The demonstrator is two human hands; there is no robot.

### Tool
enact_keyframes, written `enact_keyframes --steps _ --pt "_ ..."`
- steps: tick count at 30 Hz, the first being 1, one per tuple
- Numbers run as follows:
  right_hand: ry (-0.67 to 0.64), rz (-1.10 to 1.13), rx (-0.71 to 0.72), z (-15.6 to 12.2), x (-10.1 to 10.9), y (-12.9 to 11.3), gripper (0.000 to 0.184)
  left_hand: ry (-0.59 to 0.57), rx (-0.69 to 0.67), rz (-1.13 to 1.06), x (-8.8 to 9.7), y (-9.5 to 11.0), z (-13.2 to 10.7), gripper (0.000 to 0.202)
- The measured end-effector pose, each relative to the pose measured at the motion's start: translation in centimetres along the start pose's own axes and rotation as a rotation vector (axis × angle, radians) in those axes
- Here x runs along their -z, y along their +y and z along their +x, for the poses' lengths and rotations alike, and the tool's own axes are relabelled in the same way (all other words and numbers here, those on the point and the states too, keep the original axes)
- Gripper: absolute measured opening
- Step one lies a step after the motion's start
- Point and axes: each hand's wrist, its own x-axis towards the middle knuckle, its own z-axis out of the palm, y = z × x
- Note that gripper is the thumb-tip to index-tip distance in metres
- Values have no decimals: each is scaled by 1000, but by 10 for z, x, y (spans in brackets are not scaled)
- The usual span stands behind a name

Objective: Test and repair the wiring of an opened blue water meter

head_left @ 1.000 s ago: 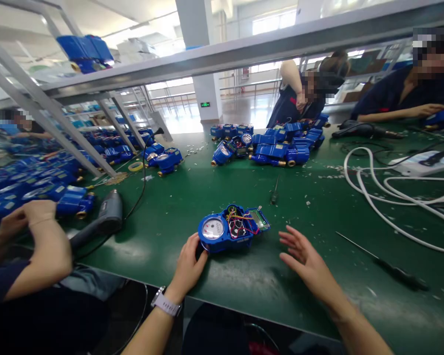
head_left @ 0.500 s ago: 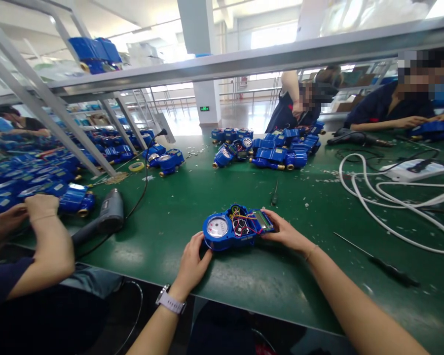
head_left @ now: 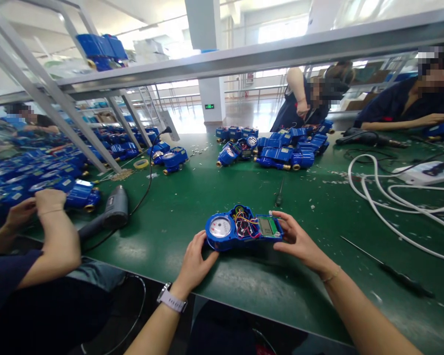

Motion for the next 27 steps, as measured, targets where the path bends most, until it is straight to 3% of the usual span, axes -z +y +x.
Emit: enact_keyframes --steps 7,12,20,22,27 --pt "36 -42 48 10 -3 -23 61 5 30 -26 0 -1 -2 66" --pt "38 -217 141 17 -4 -44 59 46 4 -46 2 3 -4 69" --pt "84 -512 307 -31 -19 -43 55 150 -139 -47 6 31 -6 71" --pt "104 -603 384 -43 -25 -43 56 156 -196 -28 6 41 -3 78" --pt "119 -767 557 -53 -55 -55 59 135 -505 72 -1 65 -2 108"
